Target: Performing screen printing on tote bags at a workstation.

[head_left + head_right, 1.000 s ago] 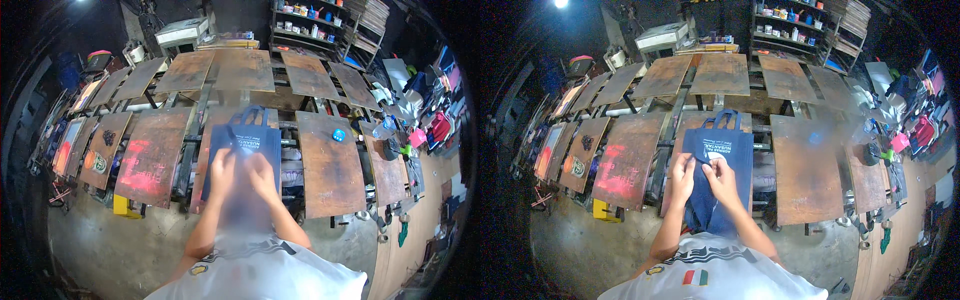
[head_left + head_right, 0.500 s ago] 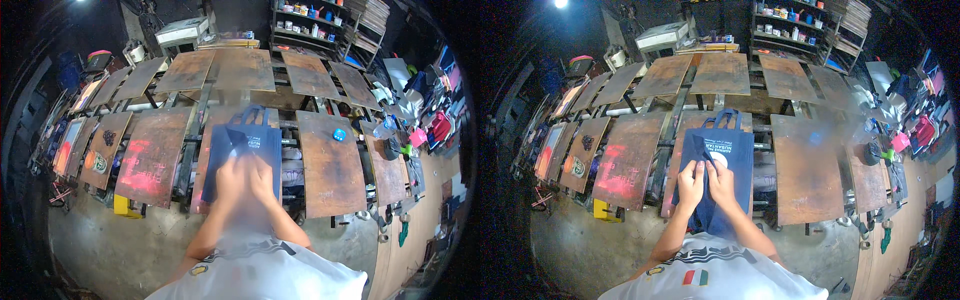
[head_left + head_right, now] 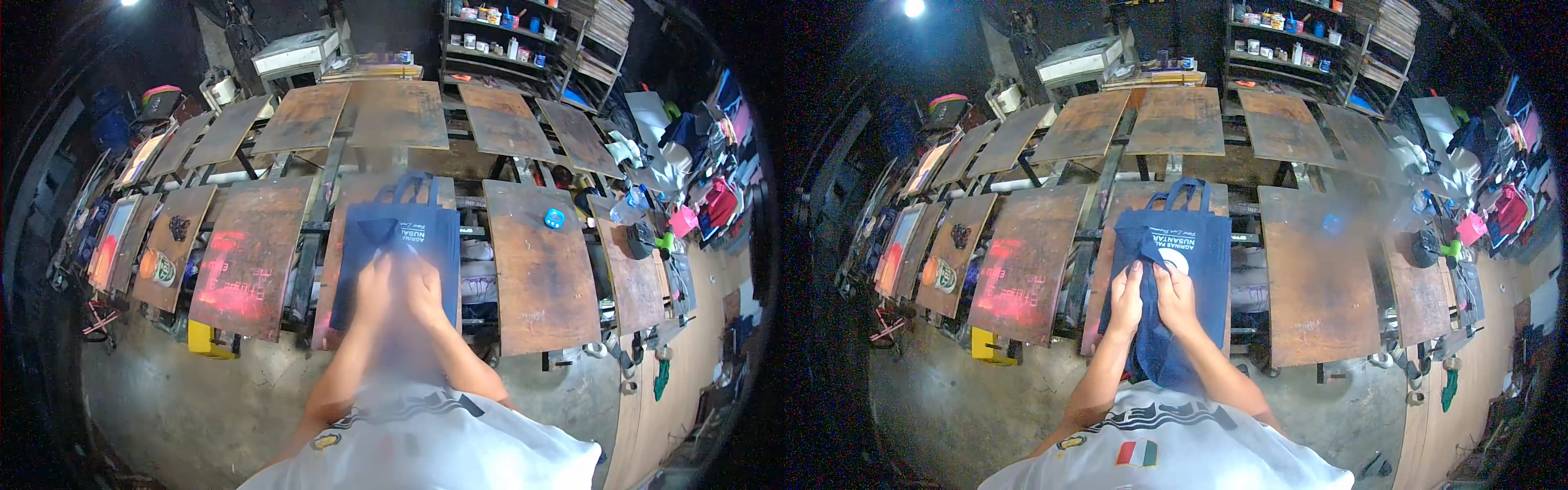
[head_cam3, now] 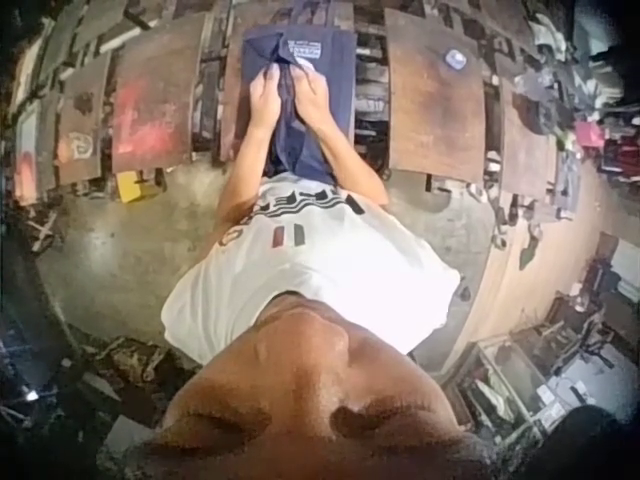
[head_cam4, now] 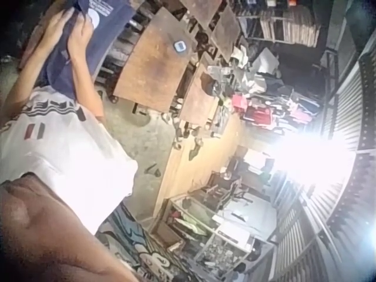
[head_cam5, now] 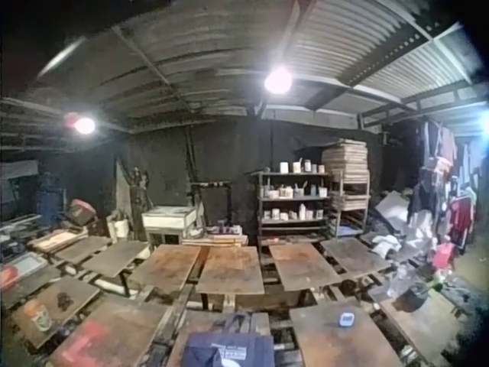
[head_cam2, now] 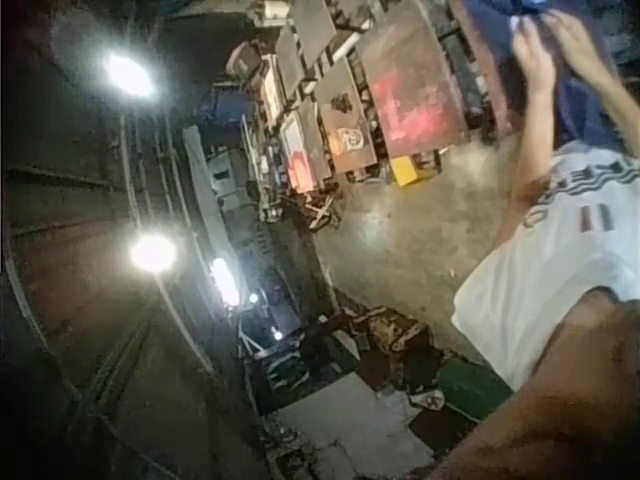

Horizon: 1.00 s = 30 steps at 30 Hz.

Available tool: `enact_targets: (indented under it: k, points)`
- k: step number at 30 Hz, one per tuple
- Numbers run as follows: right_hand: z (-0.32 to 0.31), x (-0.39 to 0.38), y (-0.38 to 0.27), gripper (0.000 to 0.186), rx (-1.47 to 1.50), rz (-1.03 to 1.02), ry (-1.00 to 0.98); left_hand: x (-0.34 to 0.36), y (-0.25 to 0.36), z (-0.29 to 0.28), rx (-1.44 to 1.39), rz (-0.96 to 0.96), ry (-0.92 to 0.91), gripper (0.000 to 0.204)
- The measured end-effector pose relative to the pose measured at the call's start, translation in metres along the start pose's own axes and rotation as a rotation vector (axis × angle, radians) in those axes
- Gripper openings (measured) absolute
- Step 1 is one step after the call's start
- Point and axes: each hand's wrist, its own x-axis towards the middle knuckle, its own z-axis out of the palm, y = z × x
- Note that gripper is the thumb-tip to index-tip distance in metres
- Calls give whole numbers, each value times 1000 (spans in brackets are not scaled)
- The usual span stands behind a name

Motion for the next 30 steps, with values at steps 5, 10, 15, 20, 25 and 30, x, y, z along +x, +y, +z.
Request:
enact_targets:
  k: [5, 10, 15, 20, 25, 30]
  points:
    - [5, 1, -10, 28, 111, 57, 98, 7, 3, 6, -90, -88, 24, 33]
    - [1, -2, -3, 23, -71, -14, 106, 34, 45, 1, 288, 174, 1, 36]
    - [0, 23, -4, 26, -39, -103, 172, 30, 78, 14, 728, 388, 52, 37]
    - [3, 43, -32, 30, -415, -77, 150, 33, 46, 14, 674, 190, 92, 36]
    - [4, 40, -15, 31, -433, -107, 183, 22, 63, 27, 548, 270, 89, 34]
    - [22, 18, -14, 35, -231, -97, 152, 14, 23, -4, 329, 181, 41, 36]
